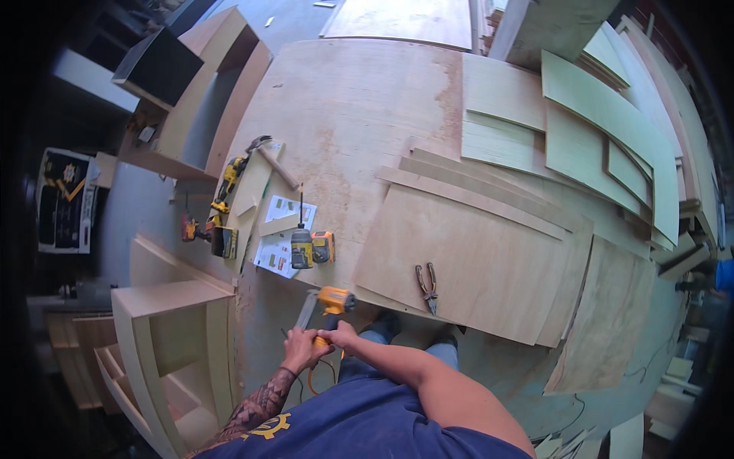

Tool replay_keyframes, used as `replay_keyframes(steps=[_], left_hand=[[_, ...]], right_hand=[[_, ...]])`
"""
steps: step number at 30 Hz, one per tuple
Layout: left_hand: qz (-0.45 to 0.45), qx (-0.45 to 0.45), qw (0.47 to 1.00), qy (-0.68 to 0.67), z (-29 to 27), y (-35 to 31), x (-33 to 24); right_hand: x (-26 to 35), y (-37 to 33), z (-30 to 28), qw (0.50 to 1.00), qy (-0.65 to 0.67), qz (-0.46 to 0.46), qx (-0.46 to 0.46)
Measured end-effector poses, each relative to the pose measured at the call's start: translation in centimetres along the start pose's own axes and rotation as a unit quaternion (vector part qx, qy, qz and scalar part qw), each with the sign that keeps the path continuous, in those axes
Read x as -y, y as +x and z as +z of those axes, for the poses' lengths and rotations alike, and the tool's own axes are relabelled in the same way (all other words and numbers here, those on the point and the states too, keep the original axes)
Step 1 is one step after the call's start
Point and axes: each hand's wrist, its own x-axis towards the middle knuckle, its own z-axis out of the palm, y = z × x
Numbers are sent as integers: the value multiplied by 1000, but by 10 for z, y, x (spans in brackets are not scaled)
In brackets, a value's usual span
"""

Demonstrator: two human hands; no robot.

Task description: Measuring plywood sheets with a tape measure and securing them with a nail gun.

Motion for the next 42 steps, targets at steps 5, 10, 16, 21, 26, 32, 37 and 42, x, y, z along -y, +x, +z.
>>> replay_keyframes(steps=[5,10,16,21,26,32,37,42], left_hand=[[-85,-94,981,-145,15,7,91],[-122,-253,946,-163,11,100,124],[-90,-337,935,-54,22,243,161],[-67,-355,932,-46,58,277,122],[-44,-277,946,-162,62,199,122],[-57,-113,964,-233,126,37,69],[11,-11,973,-229,165,-42,34],[-111,41,928,-354,177,-44,31]], right_hand=[[51,26,-6,980,-59,-136,133],[33,76,-164,936,-104,-189,-279],[106,109,-372,745,-392,-182,-508],[111,110,-450,726,-478,-75,-488],[101,93,-436,788,-427,-90,-434],[81,81,-455,713,-521,-81,-462],[75,97,-470,695,-506,-86,-504],[82,70,-453,749,-465,-76,-465]])
